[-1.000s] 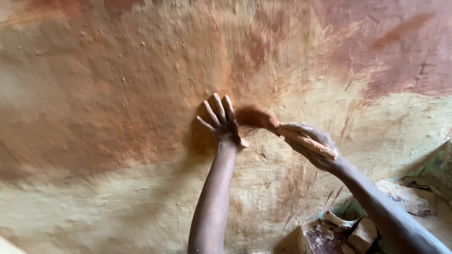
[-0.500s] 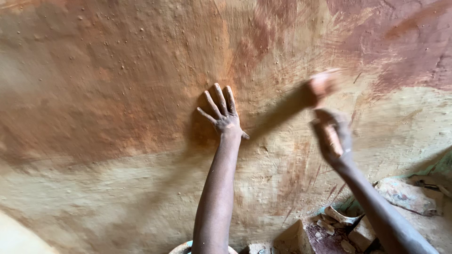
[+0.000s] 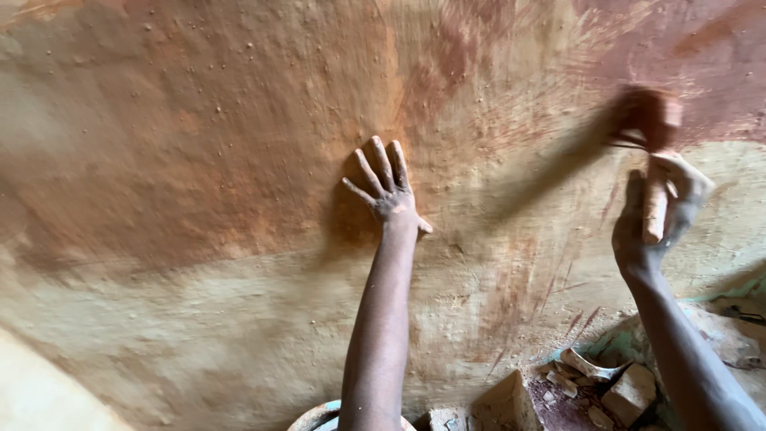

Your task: The person paints a wall with reddish-brown paint using a brush. They repeatedly dip the brush into a bucket on the stairs and apply paint in broad strokes, covering a light green surface.

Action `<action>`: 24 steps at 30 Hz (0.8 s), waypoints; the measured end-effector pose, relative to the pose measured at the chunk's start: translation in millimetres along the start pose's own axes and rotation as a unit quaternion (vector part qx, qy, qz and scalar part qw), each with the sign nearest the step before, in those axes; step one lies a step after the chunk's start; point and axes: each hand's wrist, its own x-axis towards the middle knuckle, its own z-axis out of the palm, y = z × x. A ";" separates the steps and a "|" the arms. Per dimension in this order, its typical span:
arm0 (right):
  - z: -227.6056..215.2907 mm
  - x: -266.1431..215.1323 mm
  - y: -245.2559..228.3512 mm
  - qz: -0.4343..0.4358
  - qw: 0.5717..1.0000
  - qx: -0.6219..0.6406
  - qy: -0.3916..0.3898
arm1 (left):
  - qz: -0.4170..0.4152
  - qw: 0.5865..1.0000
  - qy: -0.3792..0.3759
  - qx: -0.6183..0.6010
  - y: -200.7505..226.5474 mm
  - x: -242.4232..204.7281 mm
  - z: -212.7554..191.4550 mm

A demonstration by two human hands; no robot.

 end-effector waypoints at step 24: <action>-11.6 14.5 -20.8 -0.014 0.999 -0.032 -0.040 | 0.009 0.998 -0.048 -0.034 -0.8 0.7 -3.3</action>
